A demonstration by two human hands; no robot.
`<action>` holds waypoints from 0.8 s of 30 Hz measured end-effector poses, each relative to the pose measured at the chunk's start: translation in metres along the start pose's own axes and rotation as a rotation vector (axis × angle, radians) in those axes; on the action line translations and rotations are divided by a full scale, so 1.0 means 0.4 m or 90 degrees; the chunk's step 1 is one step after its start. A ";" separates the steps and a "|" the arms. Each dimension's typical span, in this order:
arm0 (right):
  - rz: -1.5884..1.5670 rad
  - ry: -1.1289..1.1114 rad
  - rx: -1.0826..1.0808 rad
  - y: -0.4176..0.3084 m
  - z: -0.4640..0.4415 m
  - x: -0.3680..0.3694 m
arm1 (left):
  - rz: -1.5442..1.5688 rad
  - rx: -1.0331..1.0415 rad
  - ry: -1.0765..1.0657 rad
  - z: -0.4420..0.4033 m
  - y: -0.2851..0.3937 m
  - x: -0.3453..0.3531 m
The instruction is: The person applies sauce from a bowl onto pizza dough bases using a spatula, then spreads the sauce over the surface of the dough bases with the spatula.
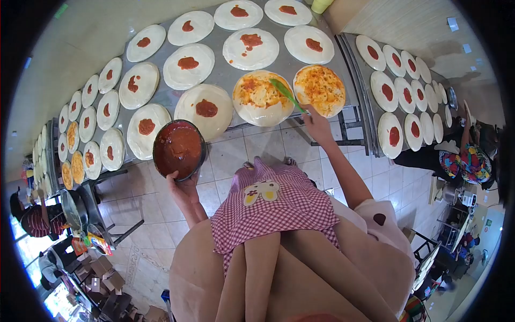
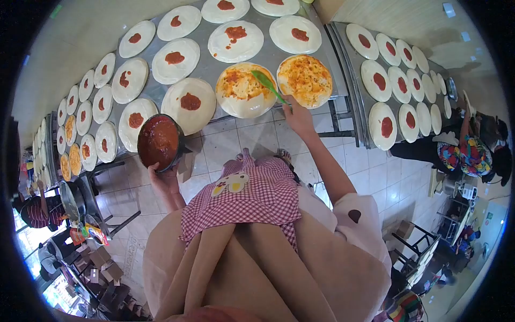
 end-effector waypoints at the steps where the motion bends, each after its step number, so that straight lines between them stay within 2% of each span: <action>1: -0.005 -0.017 -0.039 -0.005 0.007 0.014 | 0.004 0.000 -0.002 -0.002 0.001 0.006; 3: -0.016 -0.055 -0.118 -0.030 0.045 0.043 | -0.001 0.007 -0.007 0.002 0.005 0.023; 6: 0.192 -0.051 -0.158 -0.033 0.149 -0.016 | -0.007 0.002 -0.015 0.008 0.001 0.022; 9: 0.224 0.052 -0.079 0.041 0.167 -0.101 | -0.007 0.004 -0.010 0.007 -0.007 0.010; 13: 0.117 0.089 -0.043 0.064 0.145 -0.061 | -0.016 0.002 0.003 0.009 -0.016 0.002; 16: 0.069 0.040 -0.057 0.057 0.180 0.050 | -0.023 -0.006 0.006 0.004 -0.021 0.003; 19: -0.099 -0.091 -0.077 -0.017 0.223 0.108 | -0.028 -0.005 -0.016 0.007 -0.022 0.027; 20: -0.142 -0.074 -0.081 -0.019 0.225 0.107 | -0.030 -0.006 -0.013 0.008 -0.024 0.030; 23: -0.118 0.116 -0.032 0.040 0.209 0.057 | -0.036 -0.002 -0.005 0.012 -0.024 0.035; 24: -0.099 0.134 -0.042 0.047 0.211 0.062 | -0.040 -0.001 -0.005 0.014 -0.024 0.038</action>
Point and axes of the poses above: each hand's wrist, its own z-axis away from the middle knuckle, its own x-axis out of the palm, y = z × x, the point moved 10 cm from there along -z, towards the middle knuckle, and after that the axes turned 9 degrees about -x, right-handed, at the moved point
